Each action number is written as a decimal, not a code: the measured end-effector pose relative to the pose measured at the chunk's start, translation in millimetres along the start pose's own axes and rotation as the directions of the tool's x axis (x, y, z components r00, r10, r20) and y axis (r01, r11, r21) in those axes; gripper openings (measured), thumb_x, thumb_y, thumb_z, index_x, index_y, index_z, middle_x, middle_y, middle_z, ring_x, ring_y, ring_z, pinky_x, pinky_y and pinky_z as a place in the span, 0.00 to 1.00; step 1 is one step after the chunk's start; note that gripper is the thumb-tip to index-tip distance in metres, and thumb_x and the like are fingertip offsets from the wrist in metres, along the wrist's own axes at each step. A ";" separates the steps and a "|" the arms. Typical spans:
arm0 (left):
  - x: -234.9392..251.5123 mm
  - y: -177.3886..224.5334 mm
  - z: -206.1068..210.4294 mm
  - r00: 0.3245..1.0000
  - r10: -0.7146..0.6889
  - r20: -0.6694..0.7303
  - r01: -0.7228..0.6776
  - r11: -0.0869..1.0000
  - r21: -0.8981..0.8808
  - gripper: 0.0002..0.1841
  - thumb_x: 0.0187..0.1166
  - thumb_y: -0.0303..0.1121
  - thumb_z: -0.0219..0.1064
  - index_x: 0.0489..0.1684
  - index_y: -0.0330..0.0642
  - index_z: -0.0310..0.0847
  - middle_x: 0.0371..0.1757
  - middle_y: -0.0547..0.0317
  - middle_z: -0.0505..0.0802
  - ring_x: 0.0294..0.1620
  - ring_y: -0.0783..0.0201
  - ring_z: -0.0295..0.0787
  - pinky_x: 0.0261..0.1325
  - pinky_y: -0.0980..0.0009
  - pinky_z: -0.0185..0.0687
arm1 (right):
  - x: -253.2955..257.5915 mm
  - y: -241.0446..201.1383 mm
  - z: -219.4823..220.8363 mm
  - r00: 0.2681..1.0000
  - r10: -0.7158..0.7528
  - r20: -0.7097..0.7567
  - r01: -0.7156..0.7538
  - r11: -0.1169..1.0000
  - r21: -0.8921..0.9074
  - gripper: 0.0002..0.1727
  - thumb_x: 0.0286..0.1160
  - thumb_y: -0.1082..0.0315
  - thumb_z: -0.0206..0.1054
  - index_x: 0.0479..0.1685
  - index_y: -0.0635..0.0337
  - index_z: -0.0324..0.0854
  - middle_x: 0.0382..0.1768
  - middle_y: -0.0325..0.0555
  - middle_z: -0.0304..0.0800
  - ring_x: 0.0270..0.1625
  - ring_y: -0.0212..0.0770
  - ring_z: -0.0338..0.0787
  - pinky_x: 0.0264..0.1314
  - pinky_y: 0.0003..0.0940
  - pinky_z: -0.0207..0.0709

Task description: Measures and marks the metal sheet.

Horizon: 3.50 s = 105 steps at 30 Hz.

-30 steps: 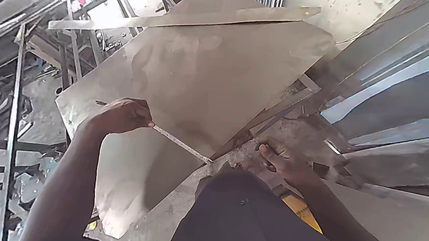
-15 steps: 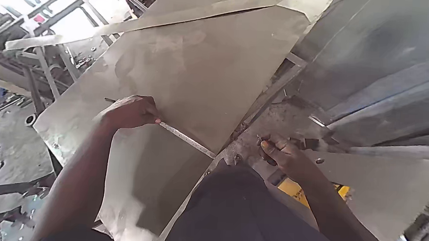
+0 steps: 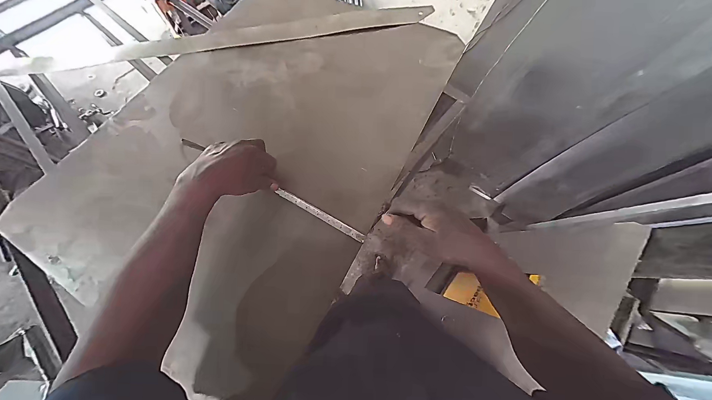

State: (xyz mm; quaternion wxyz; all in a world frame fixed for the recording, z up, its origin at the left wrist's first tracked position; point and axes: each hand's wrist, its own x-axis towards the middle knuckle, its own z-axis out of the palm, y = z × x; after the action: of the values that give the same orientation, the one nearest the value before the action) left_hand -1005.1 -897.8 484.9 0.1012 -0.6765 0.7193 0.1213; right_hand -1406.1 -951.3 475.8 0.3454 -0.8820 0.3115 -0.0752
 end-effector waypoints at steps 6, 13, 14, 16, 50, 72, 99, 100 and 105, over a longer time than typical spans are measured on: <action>-2.4 -1.0 5.3 0.999 -0.031 0.020 0.031 0.999 0.018 0.18 0.73 0.60 0.73 0.31 0.56 0.89 0.44 0.59 0.88 0.47 0.51 0.88 0.43 0.37 0.82 | 40.9 -10.3 11.5 0.992 0.027 0.124 0.003 0.972 -0.236 0.27 0.83 0.34 0.55 0.25 0.40 0.83 0.18 0.31 0.79 0.23 0.37 0.81 0.25 0.47 0.74; -4.3 11.3 -1.9 0.989 -0.124 0.074 0.123 0.992 0.028 0.17 0.75 0.60 0.72 0.32 0.57 0.88 0.48 0.60 0.89 0.51 0.51 0.88 0.44 0.35 0.82 | 58.4 -36.1 5.1 0.938 0.127 0.324 0.009 0.921 -0.389 0.26 0.90 0.40 0.48 0.37 0.47 0.82 0.29 0.41 0.82 0.37 0.45 0.87 0.40 0.52 0.79; -4.8 11.7 -1.7 0.989 -0.131 0.071 0.129 0.991 0.030 0.17 0.75 0.60 0.72 0.32 0.58 0.88 0.48 0.60 0.89 0.50 0.51 0.88 0.44 0.35 0.82 | 59.6 -40.1 4.7 0.930 0.132 0.344 0.019 0.915 -0.402 0.24 0.92 0.43 0.47 0.41 0.48 0.83 0.31 0.42 0.84 0.40 0.46 0.88 0.43 0.53 0.80; -4.0 9.3 0.6 0.991 -0.118 0.062 0.117 0.993 0.033 0.18 0.74 0.60 0.72 0.32 0.58 0.87 0.47 0.60 0.89 0.49 0.50 0.89 0.43 0.35 0.82 | 63.1 -45.5 5.0 0.913 0.136 0.384 0.045 0.904 -0.426 0.21 0.93 0.48 0.48 0.44 0.49 0.83 0.35 0.43 0.86 0.44 0.47 0.89 0.47 0.53 0.82; -2.0 1.2 6.8 0.994 -0.090 0.059 0.090 0.996 0.007 0.17 0.74 0.59 0.73 0.34 0.57 0.86 0.46 0.58 0.88 0.45 0.50 0.88 0.39 0.35 0.81 | 62.0 -47.7 7.4 0.914 0.108 0.390 0.102 0.871 -0.480 0.19 0.91 0.47 0.52 0.44 0.47 0.83 0.34 0.41 0.86 0.43 0.46 0.89 0.43 0.51 0.82; 3.3 -1.1 5.8 0.993 -0.080 0.086 0.078 0.997 0.027 0.17 0.73 0.59 0.73 0.35 0.57 0.87 0.46 0.57 0.88 0.48 0.48 0.88 0.41 0.34 0.81 | 69.5 -52.5 14.5 0.921 0.096 0.377 0.115 0.859 -0.498 0.18 0.89 0.48 0.54 0.41 0.48 0.83 0.35 0.44 0.86 0.44 0.49 0.90 0.43 0.54 0.81; 7.5 -1.3 4.8 0.992 -0.059 0.110 0.052 0.997 0.065 0.17 0.75 0.57 0.73 0.32 0.54 0.86 0.41 0.54 0.88 0.46 0.46 0.89 0.40 0.34 0.82 | 88.7 -89.6 17.2 0.905 0.152 0.398 0.167 0.733 -0.659 0.13 0.76 0.55 0.67 0.34 0.54 0.83 0.32 0.49 0.85 0.40 0.55 0.89 0.36 0.57 0.77; 7.1 1.4 4.5 0.990 -0.071 0.121 0.064 0.996 0.062 0.17 0.75 0.56 0.73 0.31 0.54 0.86 0.40 0.54 0.89 0.45 0.45 0.89 0.40 0.33 0.81 | 91.3 -88.9 15.7 0.919 0.124 0.373 0.176 0.720 -0.672 0.11 0.74 0.58 0.67 0.33 0.57 0.83 0.32 0.51 0.85 0.40 0.56 0.88 0.36 0.58 0.77; 12.1 -2.3 1.5 0.993 -0.030 0.114 0.025 0.998 0.049 0.16 0.74 0.54 0.75 0.31 0.52 0.86 0.38 0.53 0.88 0.45 0.45 0.89 0.41 0.33 0.81 | 112.2 -77.2 -11.3 0.933 0.071 0.351 0.207 0.694 -0.690 0.15 0.83 0.55 0.61 0.36 0.56 0.84 0.34 0.52 0.86 0.43 0.57 0.89 0.39 0.59 0.78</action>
State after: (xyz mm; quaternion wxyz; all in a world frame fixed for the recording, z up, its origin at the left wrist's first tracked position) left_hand -1003.5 -909.0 479.7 0.1601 -0.6756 0.7056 0.1415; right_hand -1282.5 -981.3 525.6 0.0208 -0.9560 0.2156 0.1979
